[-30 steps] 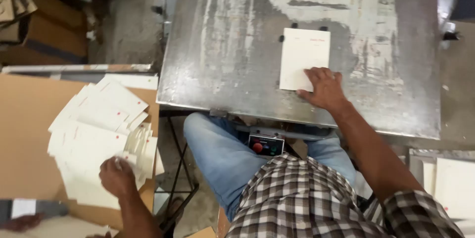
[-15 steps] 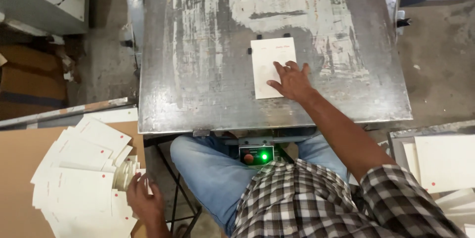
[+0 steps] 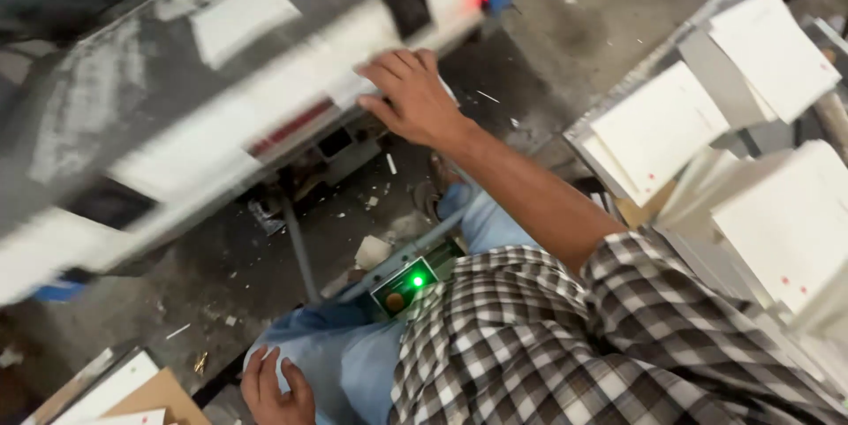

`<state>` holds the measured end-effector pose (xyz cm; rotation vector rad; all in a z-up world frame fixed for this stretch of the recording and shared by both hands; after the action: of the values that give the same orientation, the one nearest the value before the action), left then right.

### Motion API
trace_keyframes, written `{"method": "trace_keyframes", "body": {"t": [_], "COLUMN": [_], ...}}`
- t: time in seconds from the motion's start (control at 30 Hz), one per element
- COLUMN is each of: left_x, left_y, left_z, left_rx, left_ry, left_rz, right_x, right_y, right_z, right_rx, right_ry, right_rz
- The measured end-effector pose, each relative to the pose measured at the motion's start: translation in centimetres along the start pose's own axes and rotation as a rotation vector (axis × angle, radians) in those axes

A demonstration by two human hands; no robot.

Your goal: Feeding paper sheets into a printing or stamping machine in an industrial setting.

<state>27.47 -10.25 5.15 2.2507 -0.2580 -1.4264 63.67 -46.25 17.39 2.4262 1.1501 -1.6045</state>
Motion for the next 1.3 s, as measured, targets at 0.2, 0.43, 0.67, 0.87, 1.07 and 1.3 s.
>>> {"method": "trace_keyframes", "body": {"t": [0.2,0.43,0.67,0.87,1.07,1.3], "left_x": [2.5,4.1,4.1,4.0,3.6,3.4], "left_y": [1.7,3.4,5.4,5.0,5.2,8.5], "left_z": [-1.2,-2.2,-2.5,-1.8,-2.0,-6.0], "left_rx": [0.0,0.033,0.075,0.047,0.029,0.02], "left_ry": [-0.109,-0.16,-0.155,-0.165,-0.166,-0.244], "left_rz": [0.067,0.122,0.168,0.198,0.198,0.175], "right_x": [-5.5,-14.5,-14.3,-16.1,-15.9,-15.0], "right_y": [12.3,19.5,25.0,26.4,28.4,25.7], "right_z": [19.7,32.5,37.8,37.6,38.3,37.2], "right_rx": [0.329,0.876,1.031,1.192,1.167,1.202], "right_ry": [0.03,-0.212,-0.425,-0.476,-0.461,-0.564], "right_rz": [0.213,0.483,0.484,0.119,0.017,0.099]}}
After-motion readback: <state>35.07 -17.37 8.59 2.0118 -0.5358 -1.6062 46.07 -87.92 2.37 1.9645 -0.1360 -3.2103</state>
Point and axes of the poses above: each hand's wrist, its own z-axis away from the middle knuckle, its own x-axis out of the palm, y = z × x, the point moved 9 cm from there along -z, towards the middle knuckle
